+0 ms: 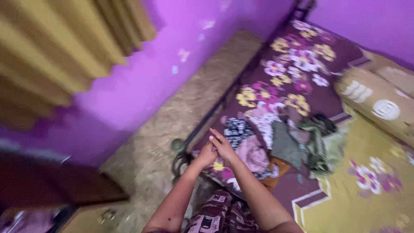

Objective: The person opens a wardrobe and removes items of clothing by hand, placing them onto a nearby bed.

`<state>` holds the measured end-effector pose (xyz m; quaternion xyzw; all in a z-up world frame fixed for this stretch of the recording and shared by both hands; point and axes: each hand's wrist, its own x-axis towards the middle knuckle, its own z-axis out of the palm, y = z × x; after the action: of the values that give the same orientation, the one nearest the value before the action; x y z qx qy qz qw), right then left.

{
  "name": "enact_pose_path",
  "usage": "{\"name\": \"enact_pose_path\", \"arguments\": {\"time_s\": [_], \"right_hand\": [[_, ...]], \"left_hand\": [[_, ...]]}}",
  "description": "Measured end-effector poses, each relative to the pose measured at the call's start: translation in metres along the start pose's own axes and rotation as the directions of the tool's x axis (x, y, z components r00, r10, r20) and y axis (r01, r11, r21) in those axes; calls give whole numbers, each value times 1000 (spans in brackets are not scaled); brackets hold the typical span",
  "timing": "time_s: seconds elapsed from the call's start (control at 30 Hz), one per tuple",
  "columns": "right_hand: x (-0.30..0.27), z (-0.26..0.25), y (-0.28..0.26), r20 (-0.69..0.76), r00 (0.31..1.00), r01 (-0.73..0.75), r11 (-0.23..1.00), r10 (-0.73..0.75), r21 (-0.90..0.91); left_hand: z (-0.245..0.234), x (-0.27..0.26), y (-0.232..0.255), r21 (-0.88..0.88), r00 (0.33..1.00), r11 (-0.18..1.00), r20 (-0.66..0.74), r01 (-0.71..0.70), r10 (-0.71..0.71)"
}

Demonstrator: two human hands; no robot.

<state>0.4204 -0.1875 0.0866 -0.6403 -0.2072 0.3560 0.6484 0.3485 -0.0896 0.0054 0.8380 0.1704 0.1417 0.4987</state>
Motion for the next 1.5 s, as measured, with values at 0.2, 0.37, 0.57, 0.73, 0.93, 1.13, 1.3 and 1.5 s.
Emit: {"name": "enact_pose_path", "arguments": {"time_s": [0.2, 0.37, 0.57, 0.73, 0.93, 1.13, 1.3, 1.5], "right_hand": [[-4, 191, 49, 308, 943, 201, 955, -129, -217], [-20, 331, 64, 561, 820, 176, 983, -115, -56], [-84, 436, 25, 709, 702, 43, 990, 67, -136], [-107, 494, -6, 840, 534, 68, 985, 98, -158], [-117, 551, -29, 892, 431, 189, 952, 139, -240], [-145, 605, -32, 934, 348, 398, 890, 78, -222], [-163, 678, -20, 968, 219, 480, 877, -124, 3], [-165, 764, -21, 867, 320, 842, 534, -381, -76]], "left_hand": [[-184, -139, -11, -117, 964, 974, -156, 196, -213], [-284, -230, -48, -132, 853, 967, -456, 216, -253], [-344, -309, -70, -184, 668, 966, -698, 180, -257], [-384, -351, -53, -308, 513, 928, -773, 211, -373], [-415, -373, -62, -262, 284, 946, -908, 189, -309], [-453, -420, -60, -61, 121, 942, -987, 329, -106], [-507, -476, -55, 7, 33, 937, -999, 349, -5], [-582, -561, -39, -41, 34, 935, -998, 352, -57]]}}
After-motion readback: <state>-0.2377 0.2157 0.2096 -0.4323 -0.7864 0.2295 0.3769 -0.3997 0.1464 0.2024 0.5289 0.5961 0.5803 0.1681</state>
